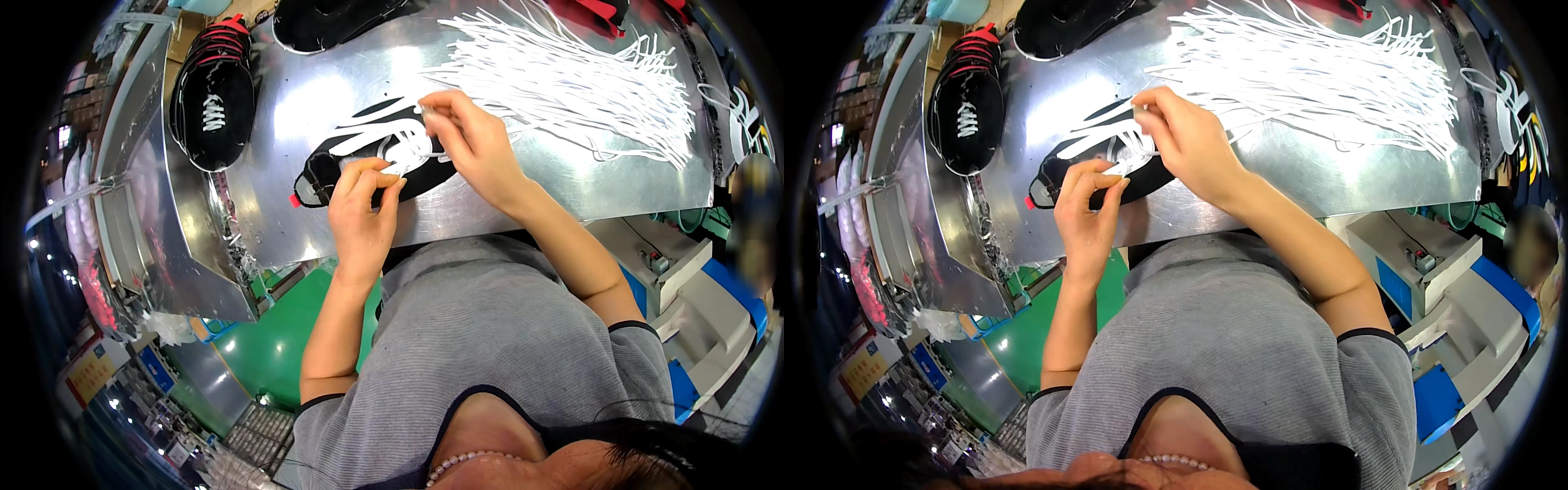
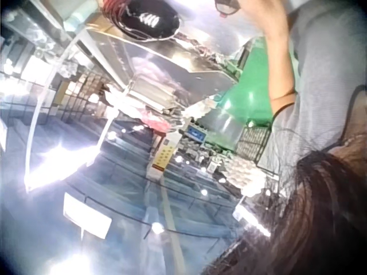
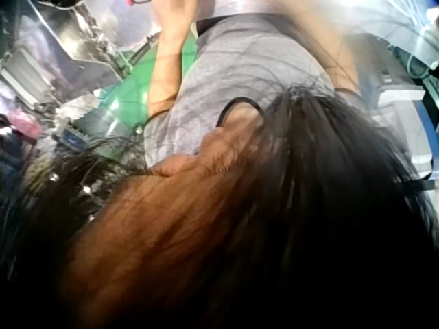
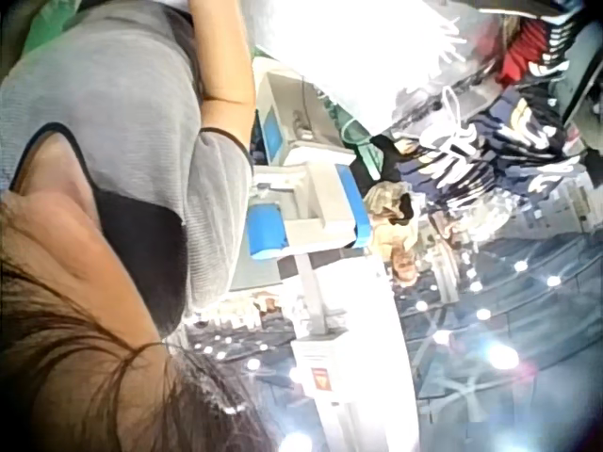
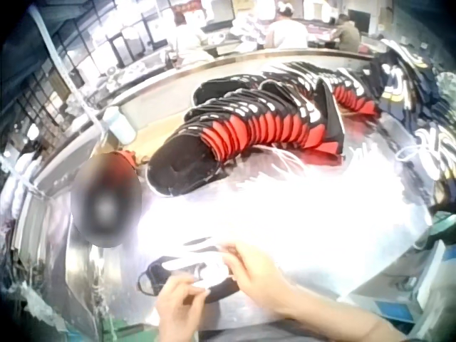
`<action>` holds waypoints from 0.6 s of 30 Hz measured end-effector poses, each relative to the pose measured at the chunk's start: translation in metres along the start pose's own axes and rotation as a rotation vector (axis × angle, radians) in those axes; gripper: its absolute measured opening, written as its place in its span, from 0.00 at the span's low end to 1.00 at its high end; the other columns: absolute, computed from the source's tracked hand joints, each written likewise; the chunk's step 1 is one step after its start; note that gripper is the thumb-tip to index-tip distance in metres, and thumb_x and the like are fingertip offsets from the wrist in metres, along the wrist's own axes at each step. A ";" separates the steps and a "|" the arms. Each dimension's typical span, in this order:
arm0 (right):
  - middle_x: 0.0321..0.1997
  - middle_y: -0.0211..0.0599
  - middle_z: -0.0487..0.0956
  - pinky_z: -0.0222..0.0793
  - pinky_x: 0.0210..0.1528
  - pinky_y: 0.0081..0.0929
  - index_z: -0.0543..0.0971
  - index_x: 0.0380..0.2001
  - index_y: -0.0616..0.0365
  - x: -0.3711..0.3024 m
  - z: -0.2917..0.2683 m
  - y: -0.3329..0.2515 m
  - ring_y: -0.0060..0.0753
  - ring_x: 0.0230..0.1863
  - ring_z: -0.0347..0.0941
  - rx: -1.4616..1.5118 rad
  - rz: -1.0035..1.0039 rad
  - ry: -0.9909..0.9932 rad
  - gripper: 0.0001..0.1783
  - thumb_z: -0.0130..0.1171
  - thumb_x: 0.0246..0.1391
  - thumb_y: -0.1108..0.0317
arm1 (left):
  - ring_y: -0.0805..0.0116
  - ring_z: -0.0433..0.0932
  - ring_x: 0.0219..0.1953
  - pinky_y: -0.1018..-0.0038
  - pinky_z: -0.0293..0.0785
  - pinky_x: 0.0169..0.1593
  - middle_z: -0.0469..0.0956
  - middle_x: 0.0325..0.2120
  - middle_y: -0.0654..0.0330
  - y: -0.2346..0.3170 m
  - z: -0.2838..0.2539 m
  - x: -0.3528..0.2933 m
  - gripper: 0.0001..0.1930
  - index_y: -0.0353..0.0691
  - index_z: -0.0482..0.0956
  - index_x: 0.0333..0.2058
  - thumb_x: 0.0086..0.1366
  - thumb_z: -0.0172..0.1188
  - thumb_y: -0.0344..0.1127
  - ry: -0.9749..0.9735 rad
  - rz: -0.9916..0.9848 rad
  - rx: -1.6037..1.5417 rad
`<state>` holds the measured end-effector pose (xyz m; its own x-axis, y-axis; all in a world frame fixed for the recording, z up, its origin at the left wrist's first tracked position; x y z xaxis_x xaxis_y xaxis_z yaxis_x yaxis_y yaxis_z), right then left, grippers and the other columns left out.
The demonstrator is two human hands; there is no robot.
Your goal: The person threads white laces through the eyelets of a black and white shoe upper at a metal table. They pick up individual laces and shoe uppers from stacks and place the laced components aside.
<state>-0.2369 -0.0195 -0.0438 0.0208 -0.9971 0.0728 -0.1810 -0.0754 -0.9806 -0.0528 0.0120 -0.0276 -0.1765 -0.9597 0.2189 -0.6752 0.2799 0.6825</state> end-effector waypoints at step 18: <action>0.34 0.42 0.81 0.73 0.37 0.30 0.70 0.41 0.63 -0.031 0.015 0.003 0.37 0.35 0.80 -0.131 0.153 -0.321 0.07 0.53 0.63 0.71 | 0.59 0.79 0.27 0.70 0.73 0.31 0.81 0.28 0.55 -0.010 -0.004 0.006 0.10 0.36 0.79 0.36 0.58 0.69 0.31 -0.112 0.029 -0.040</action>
<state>-0.2235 0.0110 -0.0521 0.2873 -0.9454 -0.1540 -0.3297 0.0534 -0.9426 -0.0438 0.0032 -0.0301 -0.2763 -0.9474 0.1613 -0.6396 0.3066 0.7049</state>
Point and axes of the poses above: each hand's wrist, its own x-axis towards the middle knuckle, its own z-axis out of the palm, y = z × x, the point moved 1 cm from there along x, towards the middle knuckle
